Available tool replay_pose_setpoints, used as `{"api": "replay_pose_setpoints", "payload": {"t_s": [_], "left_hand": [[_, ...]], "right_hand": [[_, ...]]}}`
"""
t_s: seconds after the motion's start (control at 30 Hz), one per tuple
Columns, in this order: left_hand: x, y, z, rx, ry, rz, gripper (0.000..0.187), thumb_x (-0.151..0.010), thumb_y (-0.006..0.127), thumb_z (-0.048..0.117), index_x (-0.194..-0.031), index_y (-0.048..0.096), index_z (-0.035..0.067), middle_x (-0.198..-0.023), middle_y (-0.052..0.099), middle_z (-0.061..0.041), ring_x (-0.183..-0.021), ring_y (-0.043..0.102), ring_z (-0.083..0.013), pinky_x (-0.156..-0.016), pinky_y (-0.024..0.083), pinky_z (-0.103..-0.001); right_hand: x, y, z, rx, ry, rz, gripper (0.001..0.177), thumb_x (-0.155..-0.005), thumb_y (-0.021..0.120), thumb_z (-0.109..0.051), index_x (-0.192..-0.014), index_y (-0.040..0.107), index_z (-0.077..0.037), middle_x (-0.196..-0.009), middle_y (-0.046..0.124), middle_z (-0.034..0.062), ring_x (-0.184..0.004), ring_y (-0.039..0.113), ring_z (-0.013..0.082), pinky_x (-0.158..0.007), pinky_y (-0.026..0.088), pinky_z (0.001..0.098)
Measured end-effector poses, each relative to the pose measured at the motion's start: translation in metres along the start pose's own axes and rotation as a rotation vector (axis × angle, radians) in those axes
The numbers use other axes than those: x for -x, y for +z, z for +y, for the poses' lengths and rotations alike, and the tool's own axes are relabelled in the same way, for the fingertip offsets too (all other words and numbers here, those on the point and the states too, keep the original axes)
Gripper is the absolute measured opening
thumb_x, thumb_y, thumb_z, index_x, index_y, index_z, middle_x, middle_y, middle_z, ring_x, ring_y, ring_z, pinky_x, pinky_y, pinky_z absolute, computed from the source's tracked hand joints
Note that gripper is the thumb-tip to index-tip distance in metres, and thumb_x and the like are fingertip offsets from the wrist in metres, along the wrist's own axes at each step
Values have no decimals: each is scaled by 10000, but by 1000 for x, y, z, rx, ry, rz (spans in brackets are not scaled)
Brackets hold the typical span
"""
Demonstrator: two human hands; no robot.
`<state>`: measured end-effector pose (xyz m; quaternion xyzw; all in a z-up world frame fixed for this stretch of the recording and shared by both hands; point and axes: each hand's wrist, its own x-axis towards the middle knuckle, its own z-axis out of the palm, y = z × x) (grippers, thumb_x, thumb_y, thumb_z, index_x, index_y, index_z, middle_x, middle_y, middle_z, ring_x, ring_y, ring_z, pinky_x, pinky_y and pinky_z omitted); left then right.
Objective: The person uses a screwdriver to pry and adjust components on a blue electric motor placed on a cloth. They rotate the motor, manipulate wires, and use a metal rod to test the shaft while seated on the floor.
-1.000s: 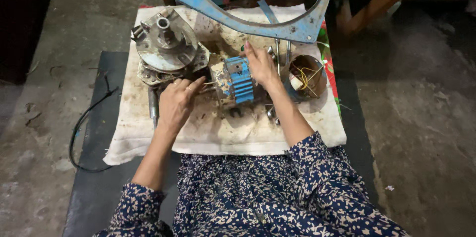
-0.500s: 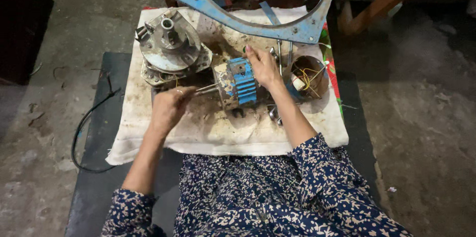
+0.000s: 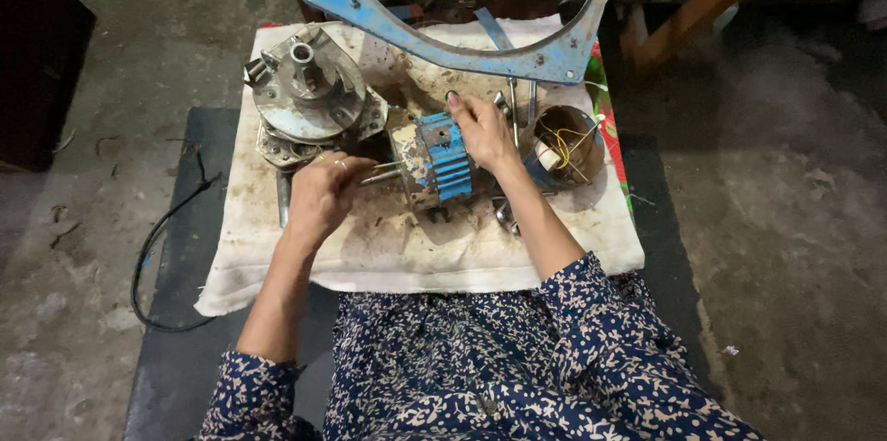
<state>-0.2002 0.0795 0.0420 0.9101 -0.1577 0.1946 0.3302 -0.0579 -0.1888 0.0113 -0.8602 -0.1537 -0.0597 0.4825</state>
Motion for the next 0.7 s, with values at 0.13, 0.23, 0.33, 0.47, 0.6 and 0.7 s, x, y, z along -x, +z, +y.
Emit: {"api": "replay_pose_setpoints", "payload": {"t_s": [0.13, 0.23, 0.33, 0.47, 0.6, 0.7], "left_hand": [[2, 9, 6, 45, 9, 54, 205, -877, 717, 102, -1075, 767, 108, -992, 751, -138, -886, 721, -338, -744, 556, -415], [4, 12, 6, 96, -16, 75, 184, -889, 705, 107, -1064, 764, 106, -967, 750, -146, -862, 726, -332, -731, 560, -406], [-2, 9, -1, 58, -12, -15, 156, -910, 705, 153, -1042, 768, 98, -879, 730, -168, -780, 702, -363, -667, 531, -426], [-9, 7, -9, 90, -215, -218, 177, -988, 678, 223, -1016, 751, 65, -700, 616, -199, -600, 558, -325, -587, 456, -410], [-7, 14, -15, 200, -257, -222, 205, -1003, 658, 238, -1023, 728, 47, -639, 535, -187, -570, 442, -231, -557, 420, -374], [-4, 17, -18, 202, -236, -192, 179, -990, 654, 211, -1042, 729, 58, -658, 566, -188, -565, 488, -251, -569, 443, -378]], "right_hand": [[0, 0, -2, 42, 47, -24, 626, -1046, 467, -580, -884, 649, -3, -770, 659, 139, -748, 611, 228, -722, 489, 401], [1, -2, -1, -20, -25, 11, 590, -1022, 483, -572, -924, 662, -18, -767, 665, 135, -732, 631, 235, -715, 493, 396], [2, 0, -4, -63, -141, 35, 575, -1039, 488, -569, -965, 688, -35, -848, 700, 104, -796, 662, 204, -712, 502, 382], [4, -2, -6, 28, -21, 3, 570, -1051, 498, -534, -901, 627, 1, -742, 604, 147, -697, 554, 241, -687, 469, 400], [6, -2, -7, -22, -39, 9, 528, -1037, 516, -507, -913, 650, -12, -749, 625, 130, -699, 558, 204, -670, 466, 384], [7, -2, -9, -14, -65, 20, 525, -1040, 529, -502, -920, 651, -6, -760, 619, 132, -700, 550, 200, -670, 464, 380]]}}
